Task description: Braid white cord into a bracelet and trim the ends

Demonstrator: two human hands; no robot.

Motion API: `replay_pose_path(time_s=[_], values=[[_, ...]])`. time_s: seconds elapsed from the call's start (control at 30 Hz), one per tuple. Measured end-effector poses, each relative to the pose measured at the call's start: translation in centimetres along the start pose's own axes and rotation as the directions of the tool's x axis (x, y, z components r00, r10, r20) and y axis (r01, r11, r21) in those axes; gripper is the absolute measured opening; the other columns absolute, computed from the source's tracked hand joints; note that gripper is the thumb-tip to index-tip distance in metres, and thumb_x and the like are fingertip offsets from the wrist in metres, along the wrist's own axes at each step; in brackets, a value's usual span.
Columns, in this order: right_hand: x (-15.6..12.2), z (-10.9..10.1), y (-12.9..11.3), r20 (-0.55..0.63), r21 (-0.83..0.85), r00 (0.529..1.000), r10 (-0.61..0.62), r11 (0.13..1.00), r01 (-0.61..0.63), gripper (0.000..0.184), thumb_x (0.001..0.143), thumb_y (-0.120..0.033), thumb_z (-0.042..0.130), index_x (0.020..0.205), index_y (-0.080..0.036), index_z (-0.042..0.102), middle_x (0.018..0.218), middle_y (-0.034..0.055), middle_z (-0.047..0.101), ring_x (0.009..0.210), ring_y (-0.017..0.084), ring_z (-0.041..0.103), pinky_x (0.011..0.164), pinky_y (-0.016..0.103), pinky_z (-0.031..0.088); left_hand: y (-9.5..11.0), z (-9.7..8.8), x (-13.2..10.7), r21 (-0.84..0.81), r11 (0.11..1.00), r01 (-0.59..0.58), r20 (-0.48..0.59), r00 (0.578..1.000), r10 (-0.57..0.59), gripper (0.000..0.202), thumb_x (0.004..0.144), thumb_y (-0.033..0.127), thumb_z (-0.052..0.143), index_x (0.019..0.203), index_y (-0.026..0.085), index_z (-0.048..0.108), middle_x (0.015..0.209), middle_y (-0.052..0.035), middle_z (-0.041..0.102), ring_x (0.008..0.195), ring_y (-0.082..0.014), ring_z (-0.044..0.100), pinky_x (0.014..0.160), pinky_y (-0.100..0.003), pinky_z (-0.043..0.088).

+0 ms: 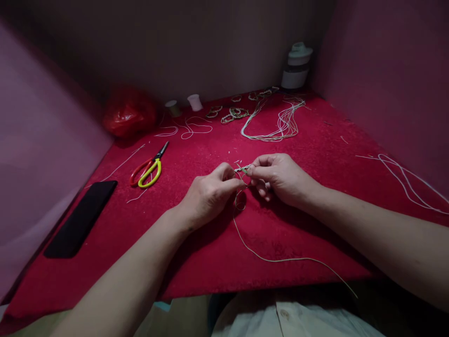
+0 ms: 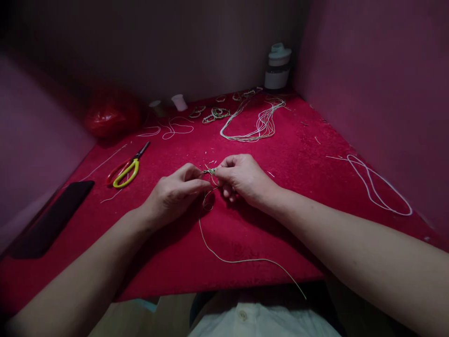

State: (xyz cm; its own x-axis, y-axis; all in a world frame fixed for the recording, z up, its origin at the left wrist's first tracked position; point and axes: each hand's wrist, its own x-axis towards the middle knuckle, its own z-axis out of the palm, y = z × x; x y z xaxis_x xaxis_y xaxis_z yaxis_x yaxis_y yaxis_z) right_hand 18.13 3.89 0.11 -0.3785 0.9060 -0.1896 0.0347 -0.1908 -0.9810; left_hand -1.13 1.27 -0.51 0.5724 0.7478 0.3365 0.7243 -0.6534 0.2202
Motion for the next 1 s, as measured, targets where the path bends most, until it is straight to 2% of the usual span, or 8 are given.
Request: replay_pose_path(time_s=[0.1, 0.27, 0.33, 0.43, 0.5, 0.8, 1.0], values=[[-0.1, 0.0, -0.1, 0.0, -0.022, 1.0, -0.003, 1.0, 0.003, 0.02, 0.078, -0.015, 0.058, 0.059, -0.017, 0.051, 0.038, -0.0034, 0.05, 0.03, 0.006, 0.043, 0.032, 0.017, 0.031, 0.4, -0.1, 0.0, -0.019, 1.0, 0.015, 0.03, 0.999, -0.015, 0.019, 0.092, 0.027, 0.051, 0.093, 0.023, 0.07, 0.087, -0.0012, 0.056, 0.07, -0.009, 0.053, 0.059, -0.019, 0.04], [-0.1, 0.0, -0.3, -0.001, -0.024, 1.0, 0.001, 1.0, -0.001, 0.02, 0.077, -0.012, 0.057, 0.059, -0.016, 0.052, 0.039, -0.003, 0.05, 0.03, 0.006, 0.044, 0.032, 0.017, 0.032, 1.2, -0.7, 0.7, -0.243, 0.965, 0.097, -0.106, 0.986, -0.126, 0.013, 0.089, 0.023, 0.058, 0.087, 0.017, 0.069, 0.084, -0.002, 0.061, 0.074, -0.0088, 0.058, 0.07, -0.019, 0.045], [-0.1, 0.1, -0.2, 0.005, -0.012, 1.0, 0.007, 1.0, -0.007, 0.019, 0.077, -0.012, 0.056, 0.059, -0.016, 0.052, 0.039, -0.0029, 0.05, 0.03, 0.006, 0.044, 0.032, 0.017, 0.033, 1.5, -0.7, 0.9, -0.311, 0.933, 0.181, -0.118, 0.967, -0.226, 0.012, 0.087, 0.022, 0.059, 0.084, 0.016, 0.068, 0.078, -0.0012, 0.061, 0.071, -0.0089, 0.056, 0.067, -0.02, 0.044], [-0.1, 0.1, -0.1, 0.011, 0.005, 1.0, 0.004, 1.0, -0.004, 0.018, 0.077, -0.012, 0.055, 0.06, -0.016, 0.053, 0.039, -0.0033, 0.051, 0.03, 0.006, 0.044, 0.032, 0.017, 0.034, 1.9, -0.5, 1.0, -0.371, 0.863, 0.342, -0.09, 0.912, -0.4, 0.013, 0.085, 0.022, 0.06, 0.076, 0.016, 0.066, 0.07, 0.0004, 0.059, 0.064, -0.0091, 0.053, 0.061, -0.02, 0.042], [-0.1, 0.2, -0.1, 0.006, 0.0, 1.0, -0.002, 1.0, 0.002, 0.019, 0.077, -0.011, 0.055, 0.059, -0.016, 0.053, 0.039, -0.0035, 0.05, 0.031, 0.006, 0.045, 0.032, 0.016, 0.035, 2.2, -0.4, 1.0, -0.384, 0.832, 0.401, -0.068, 0.886, -0.459, 0.014, 0.084, 0.023, 0.06, 0.074, 0.015, 0.066, 0.068, 0.0005, 0.058, 0.063, -0.0092, 0.051, 0.058, -0.021, 0.04], [-0.4, 0.9, -0.1, -0.045, -0.11, 0.999, -0.013, 0.994, 0.008, 0.017, 0.075, -0.005, 0.054, 0.062, -0.016, 0.053, 0.038, -0.005, 0.05, 0.031, 0.006, 0.045, 0.032, 0.015, 0.036, 3.0, -0.2, 1.2, -0.387, 0.796, 0.466, -0.024, 0.857, -0.514, 0.018, 0.08, 0.022, 0.058, 0.064, 0.016, 0.059, 0.059, 0.0015, 0.056, 0.056, -0.0091, 0.05, 0.053, -0.02, 0.039], [-0.5, 1.1, 0.0, -0.051, -0.155, 0.998, -0.042, 0.987, 0.034, 0.017, 0.077, -0.005, 0.053, 0.063, -0.016, 0.053, 0.042, -0.0052, 0.051, 0.032, 0.006, 0.046, 0.032, 0.015, 0.037, 3.0, 0.0, 1.4, -0.45, 0.727, 0.519, 0.043, 0.826, -0.562, 0.018, 0.081, 0.026, 0.058, 0.068, 0.015, 0.063, 0.054, 0.0014, 0.058, 0.049, -0.0089, 0.049, 0.049, -0.02, 0.038]])
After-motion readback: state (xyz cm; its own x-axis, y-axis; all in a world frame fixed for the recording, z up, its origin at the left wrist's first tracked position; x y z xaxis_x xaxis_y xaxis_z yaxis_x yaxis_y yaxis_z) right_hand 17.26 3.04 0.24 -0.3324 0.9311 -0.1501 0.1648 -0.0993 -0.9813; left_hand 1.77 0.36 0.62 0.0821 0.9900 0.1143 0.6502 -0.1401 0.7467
